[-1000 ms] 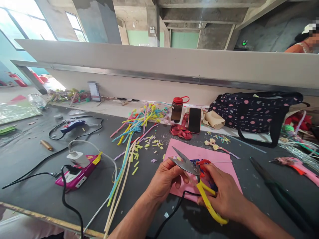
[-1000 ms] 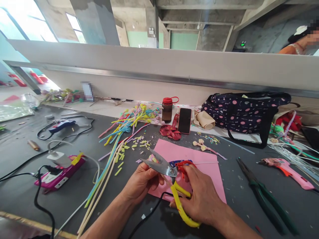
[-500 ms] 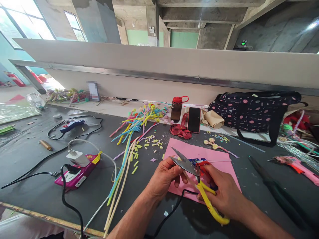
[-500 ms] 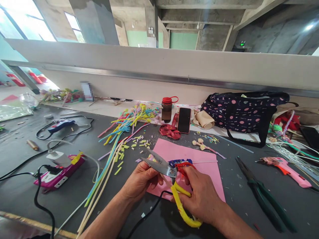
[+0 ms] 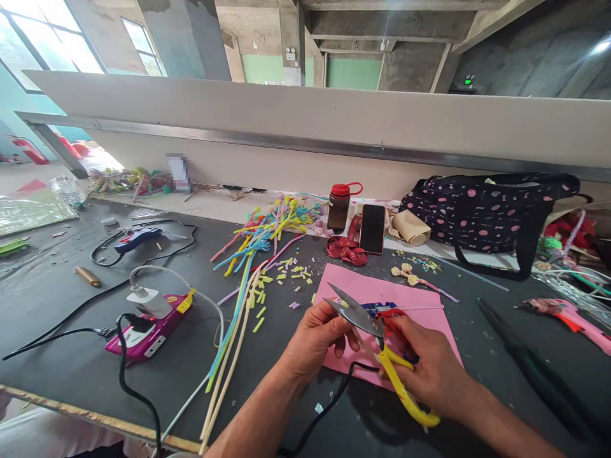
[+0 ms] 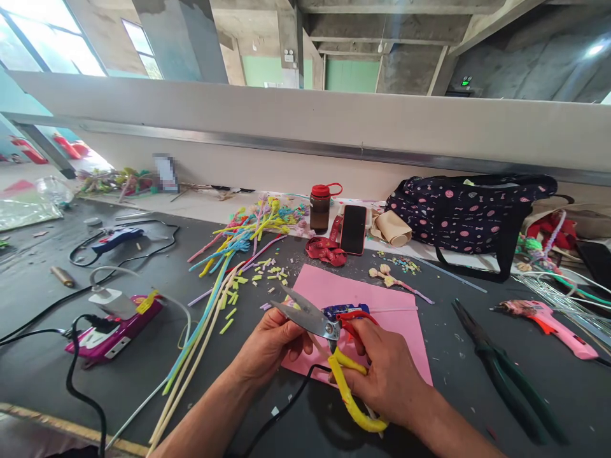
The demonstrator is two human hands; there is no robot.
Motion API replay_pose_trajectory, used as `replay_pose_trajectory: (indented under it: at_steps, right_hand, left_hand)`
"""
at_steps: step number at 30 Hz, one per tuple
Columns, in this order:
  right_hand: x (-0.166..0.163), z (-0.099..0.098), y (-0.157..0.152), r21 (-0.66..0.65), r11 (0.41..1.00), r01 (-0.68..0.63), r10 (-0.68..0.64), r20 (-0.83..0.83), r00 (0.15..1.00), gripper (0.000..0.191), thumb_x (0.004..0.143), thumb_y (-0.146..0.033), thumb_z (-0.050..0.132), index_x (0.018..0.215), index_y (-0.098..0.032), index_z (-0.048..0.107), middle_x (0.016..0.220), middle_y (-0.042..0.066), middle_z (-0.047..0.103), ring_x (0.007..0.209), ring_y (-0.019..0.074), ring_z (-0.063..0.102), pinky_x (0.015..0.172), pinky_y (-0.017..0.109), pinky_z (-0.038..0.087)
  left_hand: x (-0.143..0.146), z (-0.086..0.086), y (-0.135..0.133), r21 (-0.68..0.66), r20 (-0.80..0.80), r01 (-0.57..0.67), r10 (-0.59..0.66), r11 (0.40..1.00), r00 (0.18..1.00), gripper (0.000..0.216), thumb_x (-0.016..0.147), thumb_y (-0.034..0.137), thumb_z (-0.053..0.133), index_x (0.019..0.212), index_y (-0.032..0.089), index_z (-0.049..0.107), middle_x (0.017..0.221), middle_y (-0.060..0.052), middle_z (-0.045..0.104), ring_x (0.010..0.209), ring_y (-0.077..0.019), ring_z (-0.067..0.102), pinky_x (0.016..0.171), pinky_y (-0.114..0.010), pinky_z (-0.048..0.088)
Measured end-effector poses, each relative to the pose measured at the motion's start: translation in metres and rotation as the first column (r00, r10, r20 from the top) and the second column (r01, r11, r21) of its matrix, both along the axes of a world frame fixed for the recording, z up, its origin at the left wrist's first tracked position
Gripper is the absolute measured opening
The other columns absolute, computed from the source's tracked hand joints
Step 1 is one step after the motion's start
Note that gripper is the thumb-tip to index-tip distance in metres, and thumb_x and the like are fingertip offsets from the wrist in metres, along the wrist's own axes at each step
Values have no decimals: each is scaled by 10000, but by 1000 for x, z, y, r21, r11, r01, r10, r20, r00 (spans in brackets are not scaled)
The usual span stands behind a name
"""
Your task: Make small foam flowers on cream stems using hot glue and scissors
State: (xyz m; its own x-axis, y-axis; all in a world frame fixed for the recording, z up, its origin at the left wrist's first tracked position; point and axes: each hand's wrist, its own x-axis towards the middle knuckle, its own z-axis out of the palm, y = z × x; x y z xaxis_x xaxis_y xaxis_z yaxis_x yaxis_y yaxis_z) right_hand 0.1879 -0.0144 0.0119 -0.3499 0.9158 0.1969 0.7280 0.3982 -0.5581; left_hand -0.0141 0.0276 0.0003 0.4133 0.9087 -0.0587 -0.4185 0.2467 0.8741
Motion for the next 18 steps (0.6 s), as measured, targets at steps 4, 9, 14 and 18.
replay_pose_trajectory:
  at_steps: [4, 9, 14, 18]
  right_hand:
    - [1, -3, 0, 10, 1000, 2, -2, 3, 1000, 372, 762, -383, 611, 1057, -196, 482, 784, -5, 591, 631, 149, 521, 579, 259, 379]
    - [2, -5, 0, 10, 1000, 4, -4, 14, 1000, 364, 768, -385, 602, 1055, -189, 493, 776, -5, 589, 624, 147, 518, 579, 262, 377]
    - [1, -5, 1, 7, 1000, 8, -8, 12, 1000, 364, 768, -363, 602, 1070, -188, 496, 762, -4, 597, 610, 146, 520, 563, 258, 375]
    - [1, -6, 1, 13, 1000, 15, -15, 9, 1000, 364, 756, -326, 607, 1078, -195, 500, 713, -22, 583, 570, 135, 502, 533, 246, 367]
  left_hand:
    - [0, -1, 0, -18, 30, -1, 1, 1000, 1000, 228, 679, 337, 719, 707, 128, 633, 548, -26, 630, 436, -96, 551, 373, -163, 336]
    - [0, 0, 0, -30, 34, -2, 3, 1000, 999, 210, 681, 320, 716, 716, 131, 631, 544, -20, 623, 426, -91, 544, 373, -163, 332]
    - [0, 1, 0, -16, 41, 6, -6, 1000, 999, 204, 681, 312, 718, 710, 134, 623, 548, -20, 624, 453, -98, 561, 382, -160, 335]
    - [-1, 1, 0, -28, 35, 1, 0, 1000, 999, 206, 684, 310, 715, 704, 132, 613, 549, -26, 626, 449, -102, 560, 379, -161, 331]
